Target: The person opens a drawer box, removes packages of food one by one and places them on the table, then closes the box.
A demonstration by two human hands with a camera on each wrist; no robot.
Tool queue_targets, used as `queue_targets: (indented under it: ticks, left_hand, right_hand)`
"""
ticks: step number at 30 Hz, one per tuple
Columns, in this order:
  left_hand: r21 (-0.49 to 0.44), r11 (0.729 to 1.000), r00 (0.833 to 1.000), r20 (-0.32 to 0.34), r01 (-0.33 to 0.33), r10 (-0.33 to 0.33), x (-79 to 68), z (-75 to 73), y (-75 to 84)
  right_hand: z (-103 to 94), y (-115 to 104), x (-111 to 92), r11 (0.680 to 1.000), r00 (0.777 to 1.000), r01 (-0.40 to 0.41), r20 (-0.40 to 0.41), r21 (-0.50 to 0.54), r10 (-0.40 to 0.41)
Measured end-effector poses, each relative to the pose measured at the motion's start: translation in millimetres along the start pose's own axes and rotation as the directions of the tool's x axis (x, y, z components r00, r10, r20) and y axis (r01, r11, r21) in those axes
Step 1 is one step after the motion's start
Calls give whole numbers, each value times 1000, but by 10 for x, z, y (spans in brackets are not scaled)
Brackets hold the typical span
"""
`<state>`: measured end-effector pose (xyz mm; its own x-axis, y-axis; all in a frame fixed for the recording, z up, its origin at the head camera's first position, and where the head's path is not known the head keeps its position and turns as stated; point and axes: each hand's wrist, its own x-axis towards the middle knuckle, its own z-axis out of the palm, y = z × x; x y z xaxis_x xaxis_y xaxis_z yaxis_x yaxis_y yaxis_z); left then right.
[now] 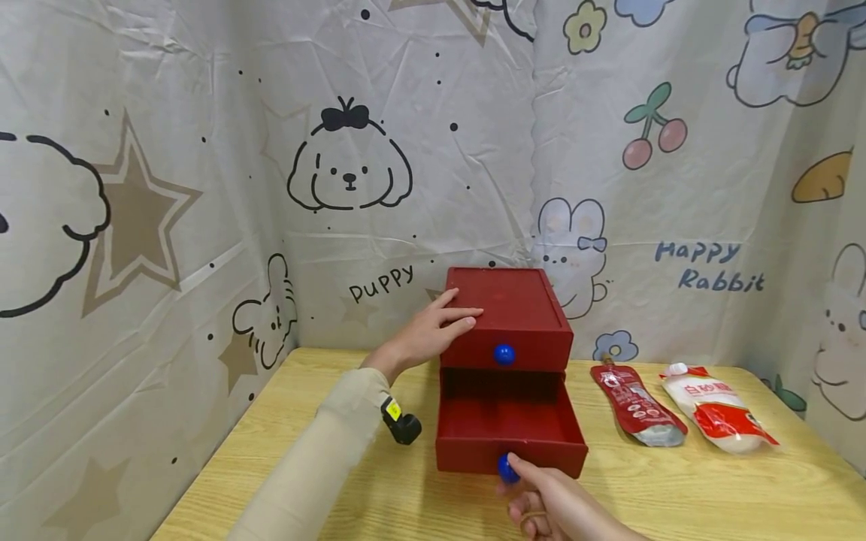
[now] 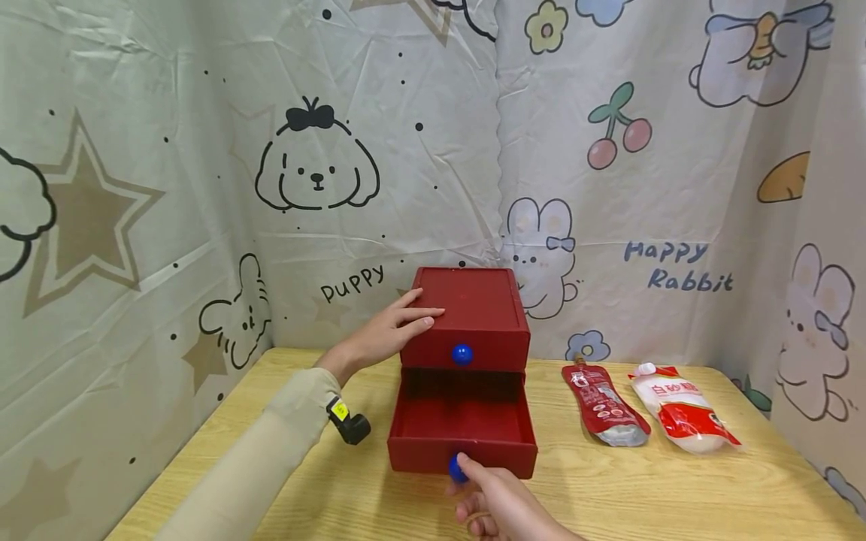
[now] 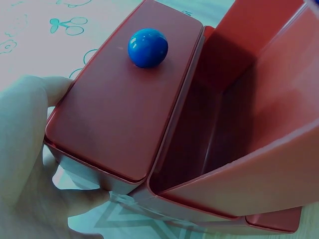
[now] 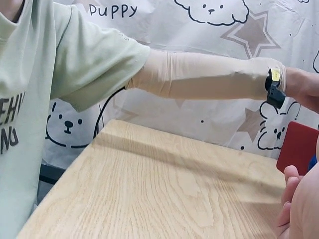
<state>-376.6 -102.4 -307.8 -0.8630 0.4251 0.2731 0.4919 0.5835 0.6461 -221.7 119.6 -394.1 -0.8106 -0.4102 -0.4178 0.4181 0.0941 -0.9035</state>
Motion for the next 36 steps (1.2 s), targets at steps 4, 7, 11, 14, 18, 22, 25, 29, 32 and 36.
queue_targets:
  ticks: [4, 7, 11, 14, 18, 22, 25, 29, 32, 36]
  left_hand:
    - [-5, 1000, 1000, 3, 3, -3, 1, 2, -1]
    - [-14, 1000, 1000, 5, 7, -7, 4, 6, -5]
    - [-6, 1000, 1000, 6, 11, -11, 6, 14, -6]
    - [-1, 1000, 1000, 8, 14, -14, 6, 22, -8]
    - [-15, 1000, 1000, 8, 16, -16, 0, 28, -7]
    - [-22, 1000, 1000, 0, 6, -6, 2, 15, -5]
    - [-20, 1000, 1000, -3, 1, -1, 6, 5, -9]
    - [-12, 1000, 1000, -4, -3, 3, 12, 11, -13]
    - [-6, 1000, 1000, -1, -2, 2, 15, 16, -16]
    - [-19, 1000, 1000, -4, 0, 0, 8, 6, -19]
  right_hand:
    - [10, 1, 24, 1000, 1000, 7, 13, 11, -7]
    - [20, 0, 39, 1000, 1000, 18, 16, 11, -18]
    - [18, -6, 68, 999, 1000, 29, 9, 14, -29]
    - [1, -10, 97, 999, 999, 36, 0, 32, -36]
    - [-13, -11, 141, 998, 999, 53, -11, 33, -53]
    - [-14, -26, 186, 996, 996, 85, -27, 20, -84]
    - [-19, -41, 215, 995, 995, 100, -28, 29, -100]
    - [-29, -64, 255, 995, 995, 92, -46, 24, -91]
    - [-39, -74, 291, 997, 994, 80, -70, 19, -78]
    - [-59, -77, 362, 994, 991, 112, -76, -8, -112]
